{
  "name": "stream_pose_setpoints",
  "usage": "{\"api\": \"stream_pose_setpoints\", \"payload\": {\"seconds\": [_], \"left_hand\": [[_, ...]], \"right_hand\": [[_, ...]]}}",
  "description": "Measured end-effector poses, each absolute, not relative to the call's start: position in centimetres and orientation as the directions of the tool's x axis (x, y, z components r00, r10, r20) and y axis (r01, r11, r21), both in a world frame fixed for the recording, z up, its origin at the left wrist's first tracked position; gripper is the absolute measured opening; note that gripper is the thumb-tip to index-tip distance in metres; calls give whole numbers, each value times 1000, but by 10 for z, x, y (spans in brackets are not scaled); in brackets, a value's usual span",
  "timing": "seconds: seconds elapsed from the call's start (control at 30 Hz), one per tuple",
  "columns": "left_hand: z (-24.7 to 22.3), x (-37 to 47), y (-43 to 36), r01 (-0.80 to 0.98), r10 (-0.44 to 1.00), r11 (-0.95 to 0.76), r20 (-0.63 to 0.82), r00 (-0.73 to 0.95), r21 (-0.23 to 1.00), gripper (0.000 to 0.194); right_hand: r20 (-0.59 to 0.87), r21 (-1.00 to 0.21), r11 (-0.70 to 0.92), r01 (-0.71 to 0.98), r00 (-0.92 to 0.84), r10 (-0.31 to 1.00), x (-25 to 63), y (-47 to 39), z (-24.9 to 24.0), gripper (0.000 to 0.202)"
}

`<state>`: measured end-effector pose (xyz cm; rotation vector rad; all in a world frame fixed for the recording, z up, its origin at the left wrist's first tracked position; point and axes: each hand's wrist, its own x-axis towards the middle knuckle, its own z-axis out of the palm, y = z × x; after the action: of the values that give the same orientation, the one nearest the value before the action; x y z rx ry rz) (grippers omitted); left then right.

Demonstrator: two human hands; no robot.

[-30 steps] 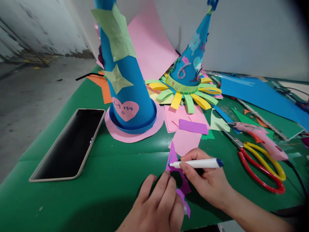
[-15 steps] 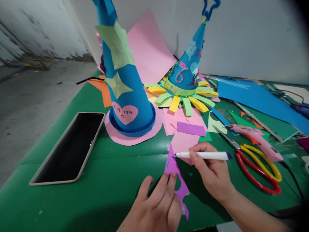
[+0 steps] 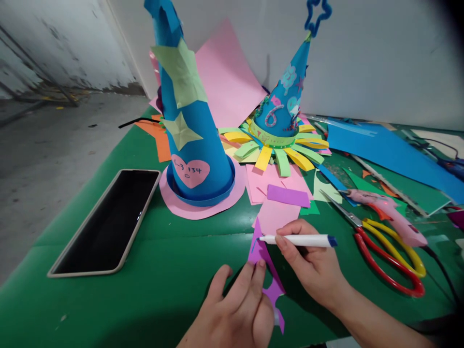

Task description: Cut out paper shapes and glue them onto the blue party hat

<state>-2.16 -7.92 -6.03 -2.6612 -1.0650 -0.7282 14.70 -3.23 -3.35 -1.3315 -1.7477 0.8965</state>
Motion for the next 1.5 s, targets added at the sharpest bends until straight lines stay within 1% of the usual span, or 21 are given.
{"api": "stream_pose_setpoints", "payload": {"seconds": [0.27, 0.43, 0.6, 0.73, 1.0, 1.23, 1.5], "left_hand": [[-59, -20, -79, 702, 608, -712, 519, 601, 21, 18], [-63, -21, -78, 700, 587, -713, 563, 582, 21, 15], [-68, -18, -79, 708, 588, -705, 592, 551, 43, 17], [-69, -17, -78, 708, 577, -706, 603, 550, 30, 16], [-68, -17, -80, 716, 597, -695, 602, 530, 59, 19], [-68, -19, -81, 712, 610, -699, 574, 547, 65, 17], [-66, -21, -80, 689, 579, -724, 561, 592, 21, 15]], "right_hand": [[145, -864, 217, 455, -188, 971, 146, -32, -35, 2], [146, -865, 214, 454, -180, 973, 145, -33, -35, 3], [139, -866, 211, 454, -186, 973, 145, -34, -35, 2], [128, -867, 202, 455, -188, 974, 145, -34, -35, 3], [110, -884, 183, 430, -189, 976, 146, -34, -34, 6], [102, -894, 174, 413, -191, 976, 147, -34, -36, 8], [80, -914, 147, 378, -189, 979, 147, -35, -38, 10]]}}
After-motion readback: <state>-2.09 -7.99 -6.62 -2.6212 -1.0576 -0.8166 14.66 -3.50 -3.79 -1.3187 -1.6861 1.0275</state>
